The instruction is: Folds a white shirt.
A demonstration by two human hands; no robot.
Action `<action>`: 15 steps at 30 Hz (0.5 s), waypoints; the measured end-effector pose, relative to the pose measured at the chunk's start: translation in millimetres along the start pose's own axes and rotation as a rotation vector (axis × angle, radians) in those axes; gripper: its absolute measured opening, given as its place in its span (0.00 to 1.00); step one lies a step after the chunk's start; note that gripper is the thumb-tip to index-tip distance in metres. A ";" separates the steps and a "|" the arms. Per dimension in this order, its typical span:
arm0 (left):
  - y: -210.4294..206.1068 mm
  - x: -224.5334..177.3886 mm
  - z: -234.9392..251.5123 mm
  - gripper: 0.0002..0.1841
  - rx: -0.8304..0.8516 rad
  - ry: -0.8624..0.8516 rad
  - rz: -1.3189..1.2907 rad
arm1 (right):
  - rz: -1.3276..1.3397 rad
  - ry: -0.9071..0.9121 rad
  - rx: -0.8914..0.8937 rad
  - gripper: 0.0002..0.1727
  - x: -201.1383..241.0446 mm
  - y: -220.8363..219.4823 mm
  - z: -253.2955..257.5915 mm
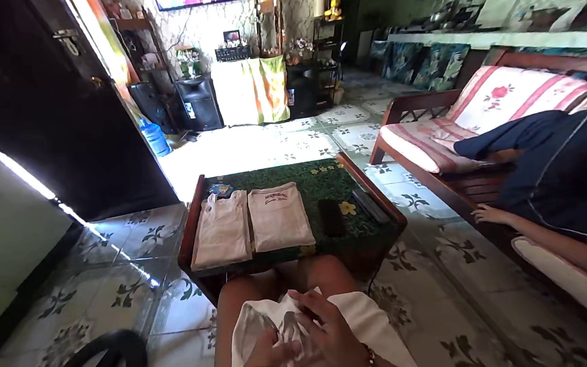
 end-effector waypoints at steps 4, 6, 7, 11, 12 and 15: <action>-8.0 3.4 -4.5 0.21 0.115 0.063 0.175 | -0.008 -0.023 -0.026 0.21 -6.4 3.2 -2.8; -6.4 6.0 -6.4 0.17 0.150 0.108 0.226 | -0.022 -0.032 -0.025 0.23 -7.2 7.4 -0.3; -3.0 9.4 -5.8 0.13 0.147 0.129 0.216 | -0.030 -0.025 -0.024 0.23 -6.9 8.0 0.3; 14.7 19.4 0.9 0.09 0.023 0.069 0.056 | 0.113 -0.087 0.072 0.22 -10.7 1.7 0.9; 18.8 17.7 1.5 0.12 -0.031 0.031 0.015 | 0.184 -0.139 0.132 0.23 -12.6 -1.4 1.8; 26.1 13.0 2.4 0.20 -0.164 0.014 -0.015 | 0.212 -0.243 0.333 0.23 -12.6 -8.7 6.4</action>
Point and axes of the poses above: each hand's wrist, its own z-axis towards the middle knuckle, its own y-axis out of the back of the hand, x = y × z, the point moved 9 cm from there along z, towards the middle knuckle, and after that the axes turned 15 degrees about x, right-handed, at the moved point
